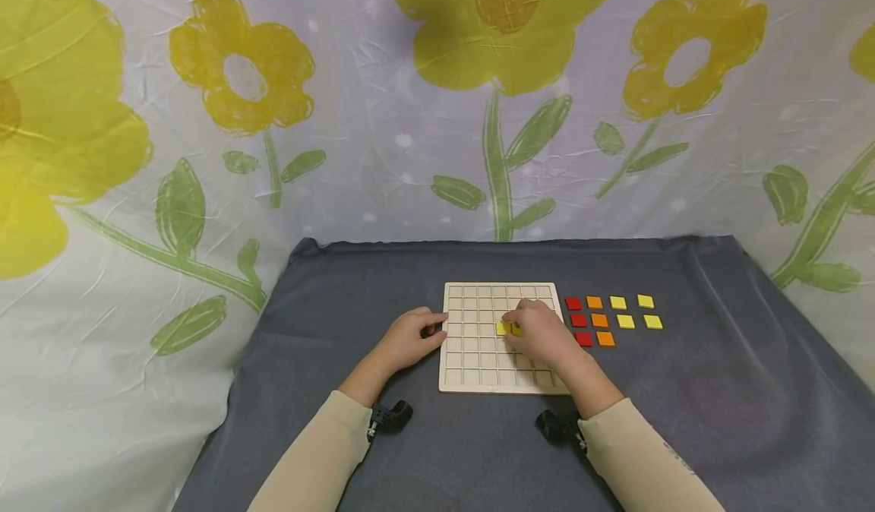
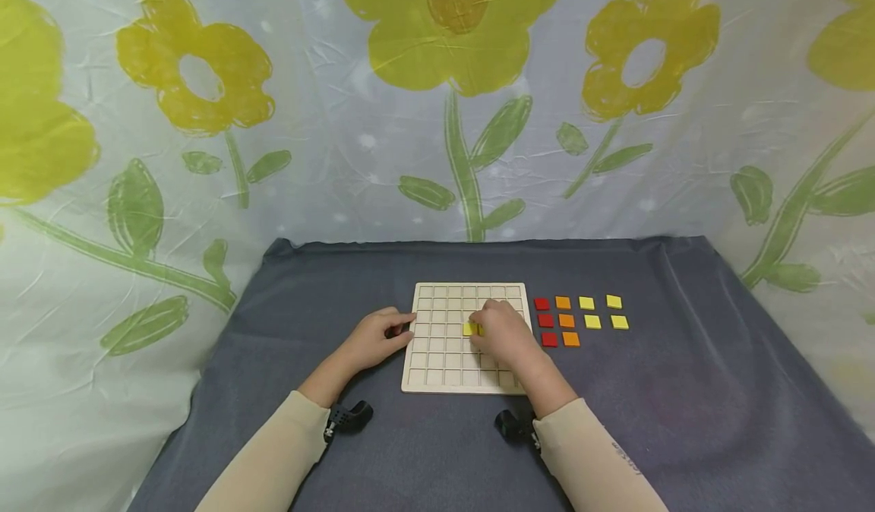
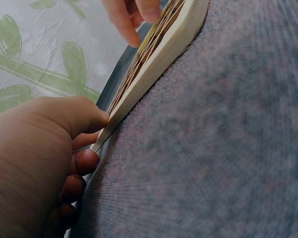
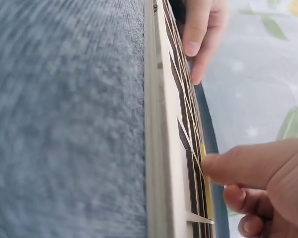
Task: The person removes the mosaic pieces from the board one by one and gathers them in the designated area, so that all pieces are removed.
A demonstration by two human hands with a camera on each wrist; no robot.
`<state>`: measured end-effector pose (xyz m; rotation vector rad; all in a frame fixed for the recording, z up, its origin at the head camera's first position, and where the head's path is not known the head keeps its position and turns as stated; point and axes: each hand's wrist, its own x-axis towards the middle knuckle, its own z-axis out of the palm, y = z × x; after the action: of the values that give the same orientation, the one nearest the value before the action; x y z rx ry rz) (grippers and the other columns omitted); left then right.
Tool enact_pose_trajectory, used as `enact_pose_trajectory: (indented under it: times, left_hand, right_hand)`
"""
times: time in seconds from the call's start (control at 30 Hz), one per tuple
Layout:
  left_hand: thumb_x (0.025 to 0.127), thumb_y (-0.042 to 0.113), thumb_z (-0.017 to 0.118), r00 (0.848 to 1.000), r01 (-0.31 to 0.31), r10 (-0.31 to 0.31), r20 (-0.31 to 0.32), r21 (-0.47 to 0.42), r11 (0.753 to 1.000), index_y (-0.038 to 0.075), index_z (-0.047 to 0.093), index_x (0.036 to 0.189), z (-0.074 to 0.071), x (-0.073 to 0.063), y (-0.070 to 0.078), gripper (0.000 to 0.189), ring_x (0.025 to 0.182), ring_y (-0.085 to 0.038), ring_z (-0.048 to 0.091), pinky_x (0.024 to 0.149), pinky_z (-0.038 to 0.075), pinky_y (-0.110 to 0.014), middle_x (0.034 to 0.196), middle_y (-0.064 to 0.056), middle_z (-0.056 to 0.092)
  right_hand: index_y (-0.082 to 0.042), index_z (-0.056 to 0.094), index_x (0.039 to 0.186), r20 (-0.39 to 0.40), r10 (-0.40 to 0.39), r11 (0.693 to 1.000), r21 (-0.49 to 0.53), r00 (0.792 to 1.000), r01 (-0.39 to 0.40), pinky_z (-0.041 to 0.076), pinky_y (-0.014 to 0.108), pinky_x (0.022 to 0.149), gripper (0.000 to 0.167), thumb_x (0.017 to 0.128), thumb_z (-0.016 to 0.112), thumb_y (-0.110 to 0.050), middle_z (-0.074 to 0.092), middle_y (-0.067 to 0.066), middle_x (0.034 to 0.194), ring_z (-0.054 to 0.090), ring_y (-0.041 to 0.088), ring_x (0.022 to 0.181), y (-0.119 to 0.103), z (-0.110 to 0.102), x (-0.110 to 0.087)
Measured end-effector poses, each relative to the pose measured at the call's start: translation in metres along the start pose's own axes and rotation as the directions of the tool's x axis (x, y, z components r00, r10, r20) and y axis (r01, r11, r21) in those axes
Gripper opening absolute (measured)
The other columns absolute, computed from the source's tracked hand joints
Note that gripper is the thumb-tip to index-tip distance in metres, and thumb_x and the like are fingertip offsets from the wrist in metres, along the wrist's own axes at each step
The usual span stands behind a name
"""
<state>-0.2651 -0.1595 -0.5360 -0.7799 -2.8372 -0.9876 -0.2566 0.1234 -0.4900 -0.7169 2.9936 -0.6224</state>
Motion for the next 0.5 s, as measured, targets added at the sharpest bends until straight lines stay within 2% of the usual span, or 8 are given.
enact_pose_trajectory:
  times: [0.17,0.5]
  left_hand:
    - [0.098,0.02,0.071,1.0,-0.005,0.005,-0.004,0.001,1.0,0.007,0.068,0.136,0.0005,0.0004,-0.0008,0.04,0.066,-0.01,0.042,0.065,0.036,-0.028,0.078,0.006,0.048]
    - [0.099,0.02,0.071,1.0,0.0,0.0,0.004,0.004,1.0,0.008,0.067,0.137,-0.0001,0.0002,0.0001,0.041,0.066,-0.011,0.041,0.065,0.035,-0.029,0.077,0.005,0.048]
  right_hand:
    - [-0.005,0.08,0.105,-0.019,-0.035,0.999,-0.018,0.999,0.035,0.044,0.034,0.07,0.018,0.088,0.079,-0.012,0.062,0.004,0.087,0.049,0.019,0.075,0.0046,0.0018,0.0004]
    - [-0.006,0.08,0.098,-0.066,-0.039,0.999,-0.002,0.997,0.039,0.049,0.039,0.076,0.017,0.083,0.084,-0.014,0.063,0.002,0.087,0.053,0.02,0.079,0.0086,0.0036,0.001]
